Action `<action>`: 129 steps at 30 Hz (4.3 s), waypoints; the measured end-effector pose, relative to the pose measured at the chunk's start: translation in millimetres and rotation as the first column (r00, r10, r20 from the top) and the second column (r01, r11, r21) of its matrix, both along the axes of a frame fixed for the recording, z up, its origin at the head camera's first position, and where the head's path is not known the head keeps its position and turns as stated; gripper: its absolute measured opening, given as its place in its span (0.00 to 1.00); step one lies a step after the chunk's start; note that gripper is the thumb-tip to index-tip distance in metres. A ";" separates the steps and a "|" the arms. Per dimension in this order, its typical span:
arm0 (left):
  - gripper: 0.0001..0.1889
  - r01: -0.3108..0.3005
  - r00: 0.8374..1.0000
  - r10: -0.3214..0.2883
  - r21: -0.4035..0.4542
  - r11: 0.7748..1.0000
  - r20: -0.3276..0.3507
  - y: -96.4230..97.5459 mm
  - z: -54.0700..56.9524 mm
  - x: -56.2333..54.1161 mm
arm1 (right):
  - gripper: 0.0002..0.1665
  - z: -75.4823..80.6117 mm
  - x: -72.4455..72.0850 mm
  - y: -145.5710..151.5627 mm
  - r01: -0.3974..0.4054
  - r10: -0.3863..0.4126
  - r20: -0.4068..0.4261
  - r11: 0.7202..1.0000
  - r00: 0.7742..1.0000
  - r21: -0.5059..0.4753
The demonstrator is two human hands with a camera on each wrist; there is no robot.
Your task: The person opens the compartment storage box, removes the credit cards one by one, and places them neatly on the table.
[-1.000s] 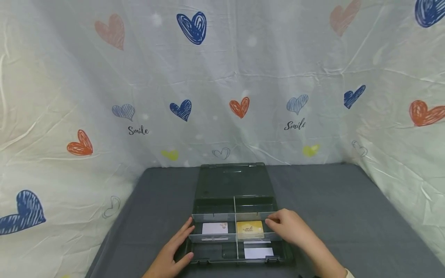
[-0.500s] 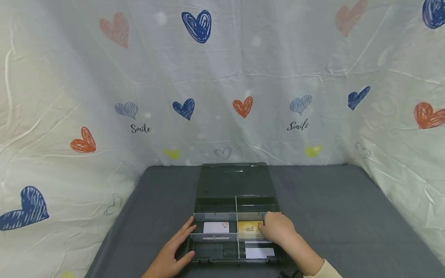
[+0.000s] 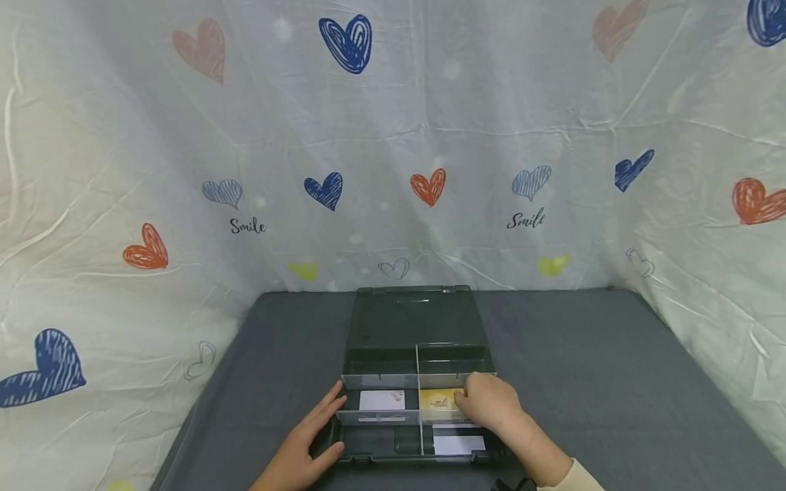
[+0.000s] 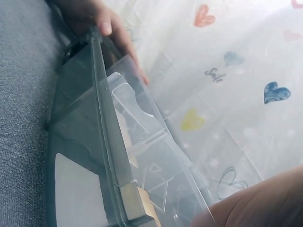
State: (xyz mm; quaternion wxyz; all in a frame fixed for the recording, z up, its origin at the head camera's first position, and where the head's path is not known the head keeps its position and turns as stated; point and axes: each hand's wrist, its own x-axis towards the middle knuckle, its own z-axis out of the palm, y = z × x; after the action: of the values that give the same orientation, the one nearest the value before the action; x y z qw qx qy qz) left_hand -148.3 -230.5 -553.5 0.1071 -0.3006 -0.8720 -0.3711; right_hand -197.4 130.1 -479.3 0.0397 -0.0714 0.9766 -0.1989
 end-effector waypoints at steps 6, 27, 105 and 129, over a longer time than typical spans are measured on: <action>0.36 0.010 1.000 -0.010 0.006 1.000 -0.017 -0.3 -1.1 -1.2 | 0.34 1.6 2.4 1.1 -0.012 0.012 -0.007 0.999 1.000 -0.030; 0.35 0.033 0.999 -0.033 0.004 0.999 0.001 -0.6 0.3 -1.7 | 0.07 14.7 3.0 2.2 0.034 -0.016 0.042 0.884 0.999 -0.466; 0.34 0.021 1.000 -0.021 0.012 1.000 -0.003 -6.7 0.3 -2.6 | 0.33 42.9 -14.8 160.8 0.204 -0.083 0.208 0.713 0.975 -0.671; 0.34 0.027 1.000 -0.027 0.014 1.000 0.001 -7.0 0.9 -3.1 | 0.30 0.8 -32.9 199.4 0.363 -0.148 0.381 0.725 0.912 -0.586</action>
State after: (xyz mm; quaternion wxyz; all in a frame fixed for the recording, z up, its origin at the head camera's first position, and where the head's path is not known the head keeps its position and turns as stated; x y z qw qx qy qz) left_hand -151.4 -237.4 -552.6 0.1039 -0.3114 -0.8653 -0.3789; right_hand -230.3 329.5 -478.5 0.1362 0.0883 0.8295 -0.5344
